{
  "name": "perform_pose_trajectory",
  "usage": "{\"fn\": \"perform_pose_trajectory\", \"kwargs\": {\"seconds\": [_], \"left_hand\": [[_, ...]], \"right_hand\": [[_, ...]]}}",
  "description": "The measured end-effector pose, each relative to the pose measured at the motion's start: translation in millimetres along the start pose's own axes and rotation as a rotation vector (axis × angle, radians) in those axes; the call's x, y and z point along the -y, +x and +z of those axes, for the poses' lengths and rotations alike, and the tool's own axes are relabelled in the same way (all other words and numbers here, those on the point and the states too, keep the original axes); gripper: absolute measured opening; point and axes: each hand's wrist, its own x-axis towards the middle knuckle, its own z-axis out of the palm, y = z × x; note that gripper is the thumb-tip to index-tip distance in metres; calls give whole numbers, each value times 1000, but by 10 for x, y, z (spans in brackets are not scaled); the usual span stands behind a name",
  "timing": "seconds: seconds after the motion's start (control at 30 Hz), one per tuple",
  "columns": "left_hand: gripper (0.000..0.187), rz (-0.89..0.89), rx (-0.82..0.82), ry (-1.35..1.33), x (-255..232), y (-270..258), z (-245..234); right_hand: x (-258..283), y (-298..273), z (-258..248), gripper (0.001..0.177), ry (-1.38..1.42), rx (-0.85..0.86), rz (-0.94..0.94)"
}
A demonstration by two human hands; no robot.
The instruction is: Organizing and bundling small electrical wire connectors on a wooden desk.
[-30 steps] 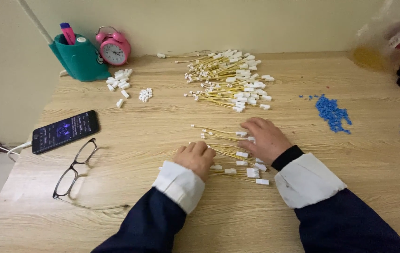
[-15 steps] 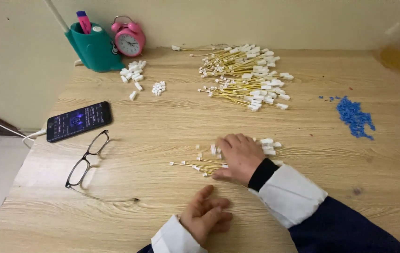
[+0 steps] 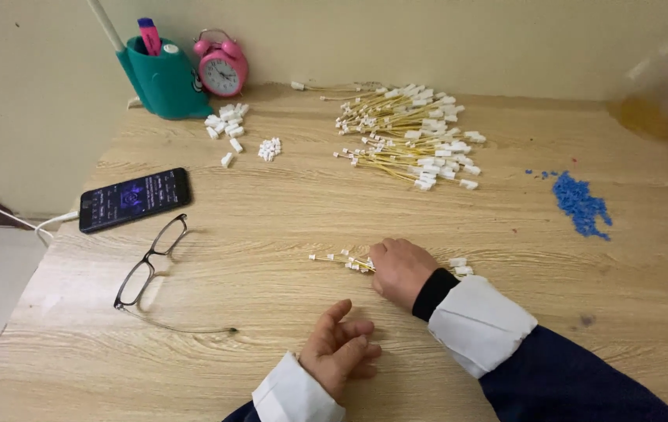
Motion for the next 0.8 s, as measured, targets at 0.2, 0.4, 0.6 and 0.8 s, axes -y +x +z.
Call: {"fn": "perform_pose_trajectory", "kwargs": {"seconds": [0.2, 0.4, 0.6, 0.8], "left_hand": [[68, 239, -4, 164, -38, 202, 169], [88, 870, 83, 853, -546, 104, 718], [118, 901, 181, 1085, -395, 482, 869], [131, 922, 146, 1131, -128, 786, 1009]], "right_hand": [[-211, -291, -489, 6, 802, -361, 50], [-242, -644, -852, 11, 1280, -808, -257], [-284, -777, -409, 40, 1279, -783, -212], [-410, -854, -171, 71, 1386, -655, -18]]}}
